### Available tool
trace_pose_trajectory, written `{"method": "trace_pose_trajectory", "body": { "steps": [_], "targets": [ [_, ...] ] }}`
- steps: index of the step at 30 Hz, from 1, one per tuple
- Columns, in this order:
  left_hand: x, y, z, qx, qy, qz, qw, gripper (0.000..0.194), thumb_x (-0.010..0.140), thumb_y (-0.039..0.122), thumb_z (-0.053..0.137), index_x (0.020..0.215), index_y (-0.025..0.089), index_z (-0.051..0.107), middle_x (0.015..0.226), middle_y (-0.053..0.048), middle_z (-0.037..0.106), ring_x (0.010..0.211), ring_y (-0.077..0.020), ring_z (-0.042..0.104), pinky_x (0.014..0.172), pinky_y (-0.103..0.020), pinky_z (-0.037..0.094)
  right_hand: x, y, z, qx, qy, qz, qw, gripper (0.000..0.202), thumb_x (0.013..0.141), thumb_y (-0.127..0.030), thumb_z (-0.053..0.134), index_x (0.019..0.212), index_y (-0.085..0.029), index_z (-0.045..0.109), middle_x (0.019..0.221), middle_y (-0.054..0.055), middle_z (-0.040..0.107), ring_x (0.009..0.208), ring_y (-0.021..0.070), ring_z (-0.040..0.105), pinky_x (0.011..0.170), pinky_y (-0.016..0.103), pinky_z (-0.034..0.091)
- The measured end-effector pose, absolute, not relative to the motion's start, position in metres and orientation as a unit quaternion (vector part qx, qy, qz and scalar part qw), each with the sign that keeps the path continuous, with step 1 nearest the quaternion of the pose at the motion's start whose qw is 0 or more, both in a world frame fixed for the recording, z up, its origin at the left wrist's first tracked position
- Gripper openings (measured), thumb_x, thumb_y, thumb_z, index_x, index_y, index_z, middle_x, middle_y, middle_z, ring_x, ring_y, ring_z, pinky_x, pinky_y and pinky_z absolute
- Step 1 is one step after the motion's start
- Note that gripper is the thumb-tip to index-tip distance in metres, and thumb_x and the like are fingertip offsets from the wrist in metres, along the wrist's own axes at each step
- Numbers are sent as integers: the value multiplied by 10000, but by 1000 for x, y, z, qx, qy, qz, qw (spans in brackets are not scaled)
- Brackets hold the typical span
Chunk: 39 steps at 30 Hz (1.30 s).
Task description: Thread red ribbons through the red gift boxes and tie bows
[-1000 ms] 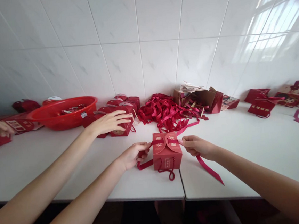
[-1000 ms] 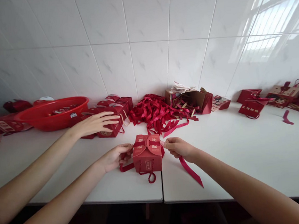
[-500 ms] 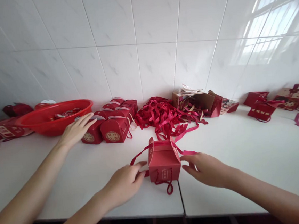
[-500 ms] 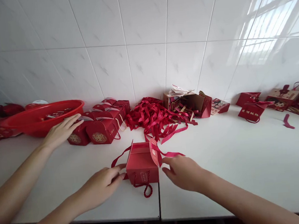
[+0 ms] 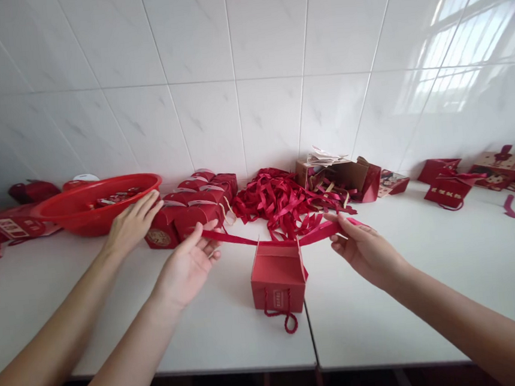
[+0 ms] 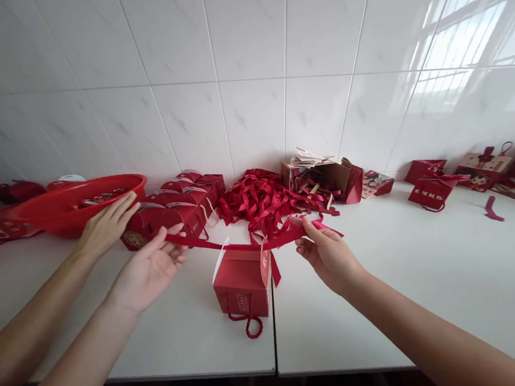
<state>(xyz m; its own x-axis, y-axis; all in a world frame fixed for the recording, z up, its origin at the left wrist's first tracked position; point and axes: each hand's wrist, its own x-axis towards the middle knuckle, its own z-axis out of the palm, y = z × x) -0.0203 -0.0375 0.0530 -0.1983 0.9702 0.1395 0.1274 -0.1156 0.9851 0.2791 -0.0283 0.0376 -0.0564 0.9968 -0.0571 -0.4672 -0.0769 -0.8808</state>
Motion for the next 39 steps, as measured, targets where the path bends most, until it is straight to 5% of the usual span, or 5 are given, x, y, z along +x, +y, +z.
{"method": "trace_pose_trajectory", "body": {
  "steps": [6, 12, 21, 33, 39],
  "targets": [
    [1, -45, 88, 516, 437, 620, 398, 229, 854, 358, 537, 897, 200, 697, 877, -54, 655, 728, -156, 569, 594, -285, 452, 278, -28, 69, -359, -530, 465, 611, 273, 719, -390, 724, 883, -177, 673, 539, -37, 522, 501, 80, 454, 496, 225, 390],
    [20, -44, 118, 620, 414, 598, 294, 256, 802, 360, 629, 924, 145, 696, 824, -50, 647, 678, -122, 561, 545, -224, 432, 268, -21, 96, -371, -606, 327, 623, 313, 742, -414, 688, 921, -158, 681, 651, 3, 620, 521, 94, 499, 490, 240, 419],
    [33, -37, 137, 646, 415, 562, 307, 321, 762, 303, 671, 1021, 192, 517, 814, -40, 690, 564, -96, 549, 481, -197, 429, 253, -24, 115, -337, -637, 264, 641, 281, 778, -446, 647, 792, -165, 659, 598, -11, 559, 475, 71, 443, 401, 201, 345],
    [27, -46, 134, 654, 402, 554, 323, 270, 854, 406, 528, 850, 159, 638, 689, -6, 578, 599, -96, 515, 521, -200, 394, 272, -17, 125, -326, -602, 305, 662, 292, 766, -450, 654, 711, -169, 602, 626, -6, 610, 466, 67, 503, 408, 192, 393],
    [33, -45, 132, 671, 415, 547, 278, 260, 761, 265, 614, 999, 178, 674, 778, -23, 651, 670, -140, 567, 590, -240, 423, 268, -18, 127, -312, -597, 314, 669, 243, 778, -427, 649, 768, -185, 628, 632, -6, 625, 535, 87, 553, 468, 196, 436]
  ]
}}
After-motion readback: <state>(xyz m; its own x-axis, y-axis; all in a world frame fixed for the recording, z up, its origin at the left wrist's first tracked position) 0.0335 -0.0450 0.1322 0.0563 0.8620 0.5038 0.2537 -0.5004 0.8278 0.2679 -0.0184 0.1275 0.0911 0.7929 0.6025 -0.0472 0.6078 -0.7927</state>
